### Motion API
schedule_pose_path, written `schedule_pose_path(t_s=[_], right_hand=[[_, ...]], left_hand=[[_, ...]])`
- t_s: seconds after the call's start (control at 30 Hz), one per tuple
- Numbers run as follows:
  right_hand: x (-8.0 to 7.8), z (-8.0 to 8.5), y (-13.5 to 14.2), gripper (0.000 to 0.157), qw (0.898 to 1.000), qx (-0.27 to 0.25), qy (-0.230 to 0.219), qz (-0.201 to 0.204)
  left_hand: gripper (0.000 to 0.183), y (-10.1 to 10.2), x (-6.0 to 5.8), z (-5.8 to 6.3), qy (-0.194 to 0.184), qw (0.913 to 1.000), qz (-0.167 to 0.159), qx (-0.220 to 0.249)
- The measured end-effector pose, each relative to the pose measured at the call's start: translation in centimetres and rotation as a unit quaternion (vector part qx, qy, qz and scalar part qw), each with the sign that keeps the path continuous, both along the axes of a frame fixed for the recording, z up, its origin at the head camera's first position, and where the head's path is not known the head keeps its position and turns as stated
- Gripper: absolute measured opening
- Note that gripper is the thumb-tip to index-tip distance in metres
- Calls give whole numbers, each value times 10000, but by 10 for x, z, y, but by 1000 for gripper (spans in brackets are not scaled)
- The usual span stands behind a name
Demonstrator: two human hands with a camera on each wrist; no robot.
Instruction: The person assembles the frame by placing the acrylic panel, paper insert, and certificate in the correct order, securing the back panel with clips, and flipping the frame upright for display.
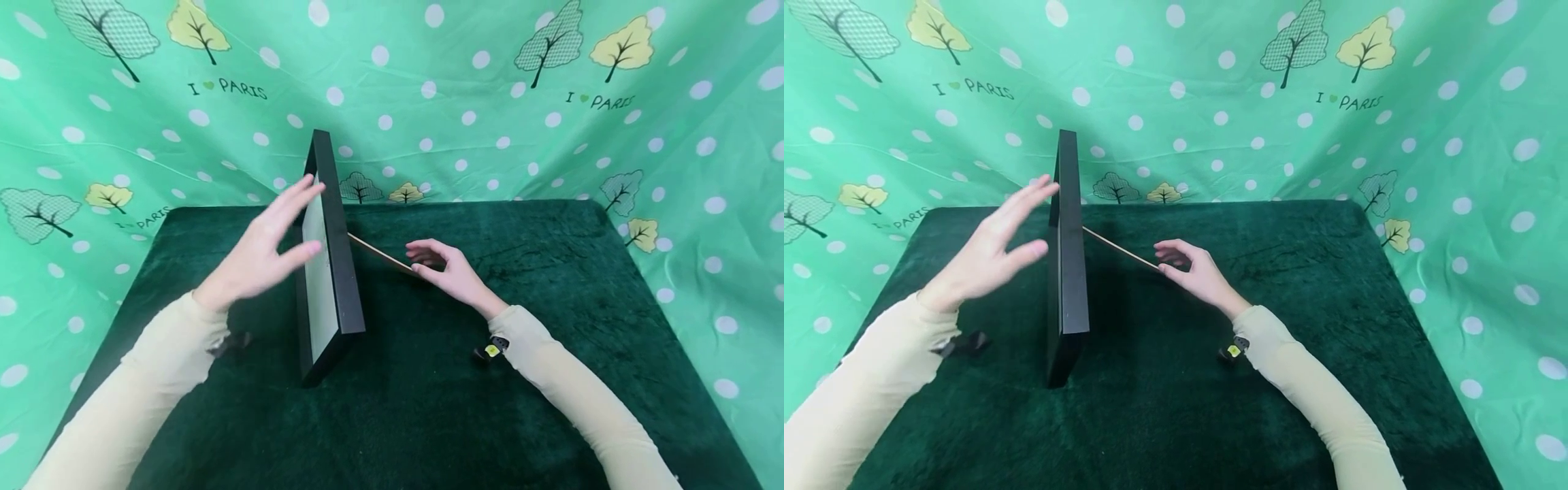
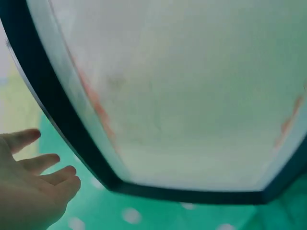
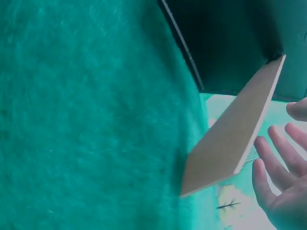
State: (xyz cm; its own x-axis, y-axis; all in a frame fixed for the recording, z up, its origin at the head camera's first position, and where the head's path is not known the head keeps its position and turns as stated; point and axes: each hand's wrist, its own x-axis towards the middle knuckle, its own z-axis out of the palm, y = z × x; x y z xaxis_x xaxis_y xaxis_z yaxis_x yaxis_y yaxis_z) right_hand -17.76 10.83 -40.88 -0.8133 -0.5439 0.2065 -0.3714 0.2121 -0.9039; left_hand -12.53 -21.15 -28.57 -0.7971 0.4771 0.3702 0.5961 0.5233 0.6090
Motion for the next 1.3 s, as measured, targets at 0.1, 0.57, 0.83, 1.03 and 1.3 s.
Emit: schedule_pose_path(t_s=[0.1,0.57,0.83,1.03,1.3], right_hand=[[3,1,2,37,9994,237,237,-1],[3,-30,5,32,9977,348,510,-262],[-1,-32,4,17,9947,490,739,-515],[-13,-26,3,13,9921,556,934,-625],[-44,-18,-4,10,9903,573,763,-1011]], left_hand=[[61,-13,-24,-5,-561,9970,385,380],[65,-22,-122,-15,-2337,9566,946,1460],[61,-17,-146,-12,-2498,9543,826,1421],[61,-22,-146,-8,-2537,9488,1020,1580],[63,-28,-143,-6,-2428,9423,1562,1695]])
